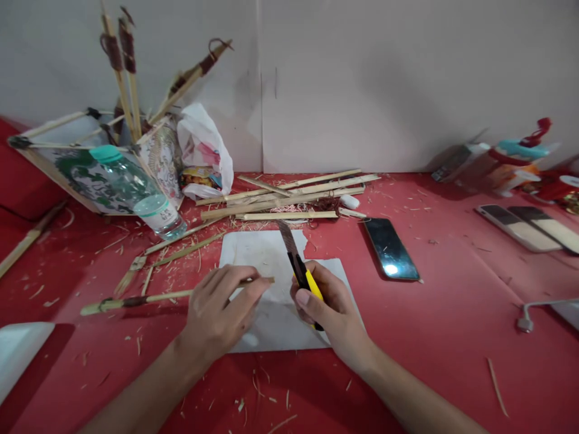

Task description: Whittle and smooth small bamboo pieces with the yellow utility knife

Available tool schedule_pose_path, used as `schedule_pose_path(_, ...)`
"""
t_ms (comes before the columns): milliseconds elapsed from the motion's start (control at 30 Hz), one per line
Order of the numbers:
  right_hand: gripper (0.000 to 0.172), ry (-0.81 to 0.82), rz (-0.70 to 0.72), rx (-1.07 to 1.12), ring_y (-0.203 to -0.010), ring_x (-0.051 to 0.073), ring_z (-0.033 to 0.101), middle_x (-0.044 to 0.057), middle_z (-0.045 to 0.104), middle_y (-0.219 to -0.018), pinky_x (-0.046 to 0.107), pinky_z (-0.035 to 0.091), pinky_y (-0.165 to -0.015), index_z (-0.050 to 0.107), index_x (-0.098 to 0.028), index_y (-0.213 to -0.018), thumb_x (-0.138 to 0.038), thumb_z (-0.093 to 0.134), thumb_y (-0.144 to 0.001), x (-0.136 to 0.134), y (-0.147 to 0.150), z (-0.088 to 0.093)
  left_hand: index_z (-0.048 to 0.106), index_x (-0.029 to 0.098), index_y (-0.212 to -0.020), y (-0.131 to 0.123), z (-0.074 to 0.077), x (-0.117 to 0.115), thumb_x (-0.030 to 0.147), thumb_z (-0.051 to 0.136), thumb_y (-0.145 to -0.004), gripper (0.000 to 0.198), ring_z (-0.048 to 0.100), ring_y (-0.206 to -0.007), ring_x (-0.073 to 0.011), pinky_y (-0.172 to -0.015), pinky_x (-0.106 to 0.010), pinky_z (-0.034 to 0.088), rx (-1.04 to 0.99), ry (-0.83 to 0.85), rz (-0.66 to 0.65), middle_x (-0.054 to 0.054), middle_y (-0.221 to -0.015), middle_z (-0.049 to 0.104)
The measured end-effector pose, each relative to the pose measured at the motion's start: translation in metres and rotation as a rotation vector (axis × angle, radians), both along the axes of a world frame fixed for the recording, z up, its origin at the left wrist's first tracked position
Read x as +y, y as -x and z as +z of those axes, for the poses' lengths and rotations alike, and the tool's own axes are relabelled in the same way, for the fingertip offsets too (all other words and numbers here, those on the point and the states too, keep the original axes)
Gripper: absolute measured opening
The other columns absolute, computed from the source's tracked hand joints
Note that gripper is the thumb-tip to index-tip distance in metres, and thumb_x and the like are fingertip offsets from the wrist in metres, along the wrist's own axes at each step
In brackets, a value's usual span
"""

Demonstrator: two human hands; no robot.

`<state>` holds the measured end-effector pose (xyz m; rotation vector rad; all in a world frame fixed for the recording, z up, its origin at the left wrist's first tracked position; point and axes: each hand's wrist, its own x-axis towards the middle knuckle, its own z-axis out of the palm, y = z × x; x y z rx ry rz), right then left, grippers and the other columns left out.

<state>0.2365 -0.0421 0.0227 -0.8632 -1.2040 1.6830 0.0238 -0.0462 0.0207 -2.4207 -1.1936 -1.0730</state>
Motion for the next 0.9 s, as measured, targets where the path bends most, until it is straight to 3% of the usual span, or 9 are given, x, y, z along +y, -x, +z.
schedule_pose_path(167,0.029,-0.012,-0.061,-0.163,-0.068,0.012,0.047,0.000,0.056,-0.084,0.023,0.038,-0.057,0.062,-0.021,-0.103,-0.041,0.074,-0.084,-0.0004,0.0029,0.0014,0.064,0.023,-0.108,-0.0040,-0.0026,-0.0027,0.006,0.062,-0.087,0.026,0.064,-0.085,-0.0193,-0.075,-0.034,0.049,0.045,0.050,-0.038,-0.006,-0.097,0.069)
schedule_pose_path(367,0.025,-0.011,-0.080,-0.230,-0.055,0.009,0.039,-0.004,0.050,-0.071,0.022,0.033,-0.050,0.062,-0.021,-0.092,-0.040,0.075,-0.082,0.0031,0.0050,-0.0036,0.065,0.024,-0.107,-0.0060,-0.0021,-0.0032,0.008,0.053,-0.092,0.025,0.064,-0.084,-0.0172,-0.072,-0.032,0.048,0.064,0.109,-0.077,-0.004,-0.095,0.069)
schedule_pose_path(767,0.010,-0.133,-0.153,-0.367,-0.063,0.011,0.046,-0.003,0.054,-0.073,0.023,0.038,-0.056,0.063,-0.021,-0.090,-0.026,0.069,-0.084,0.0070,0.0066,-0.0065,0.064,0.024,-0.105,-0.0044,-0.0011,-0.0055,0.006,0.052,-0.091,0.026,0.062,-0.081,-0.0177,-0.071,-0.033,0.048,0.087,0.127,-0.079,-0.004,-0.095,0.069)
schedule_pose_path(900,0.013,-0.148,-0.181,-0.356,-0.063,0.011,0.045,-0.003,0.053,-0.075,0.023,0.038,-0.055,0.060,-0.020,-0.089,-0.030,0.067,-0.086,0.0083,0.0056,-0.0018,0.065,0.025,-0.105,-0.0034,-0.0036,-0.0035,0.007,0.055,-0.091,0.025,0.064,-0.082,-0.0174,-0.073,-0.032,0.051,0.075,0.122,-0.057,-0.004,-0.095,0.069)
